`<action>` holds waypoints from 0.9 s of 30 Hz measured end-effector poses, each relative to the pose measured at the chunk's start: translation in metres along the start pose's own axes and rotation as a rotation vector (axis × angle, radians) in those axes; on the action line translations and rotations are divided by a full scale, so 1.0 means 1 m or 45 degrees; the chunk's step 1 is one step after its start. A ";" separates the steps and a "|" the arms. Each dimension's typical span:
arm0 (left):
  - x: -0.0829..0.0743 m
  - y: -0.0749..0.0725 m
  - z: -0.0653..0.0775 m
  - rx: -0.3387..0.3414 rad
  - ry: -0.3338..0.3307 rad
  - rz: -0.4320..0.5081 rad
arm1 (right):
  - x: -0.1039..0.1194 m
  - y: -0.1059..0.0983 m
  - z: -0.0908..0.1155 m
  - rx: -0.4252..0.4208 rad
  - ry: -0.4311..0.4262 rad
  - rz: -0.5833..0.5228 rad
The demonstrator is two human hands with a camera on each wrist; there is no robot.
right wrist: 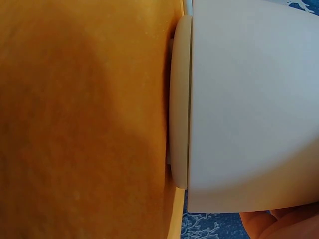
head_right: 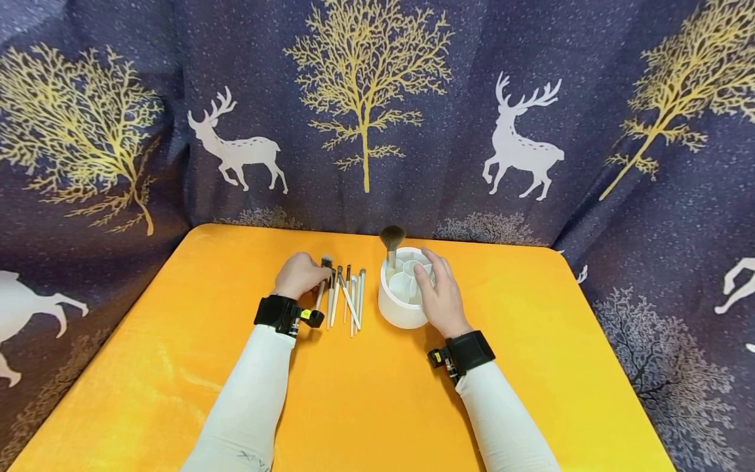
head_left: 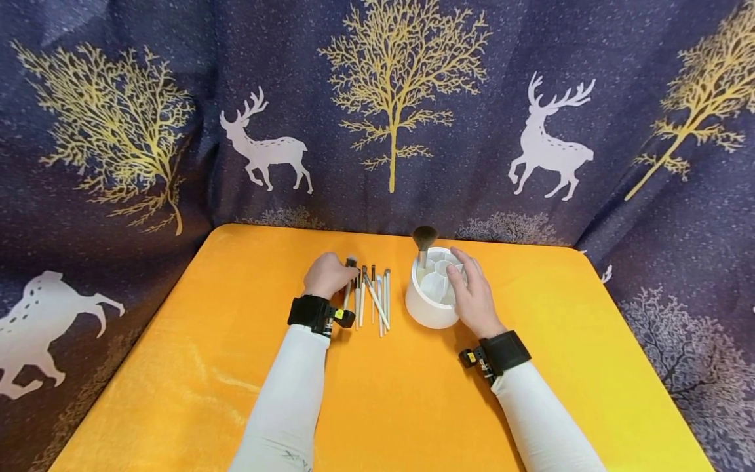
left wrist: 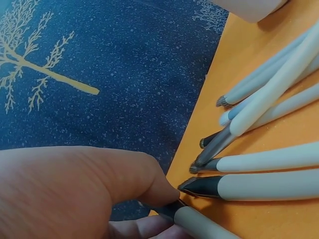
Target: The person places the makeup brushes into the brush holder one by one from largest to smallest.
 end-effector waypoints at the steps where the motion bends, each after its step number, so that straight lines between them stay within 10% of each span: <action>1: 0.000 0.000 0.000 0.001 -0.002 0.006 | 0.000 0.000 0.000 0.001 -0.001 0.000; 27: -0.006 -0.014 -0.002 -0.046 0.030 0.170 | -0.003 0.001 0.002 0.007 0.007 -0.003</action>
Point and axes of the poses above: each hand's wrist, its own z-axis away from the middle knuckle, its own y-axis out of the palm, x = y × z, the point moved 6 cm from there along -z, towards the middle knuckle, and after that the axes turned 12 degrees about -x, right-handed, at the moved point
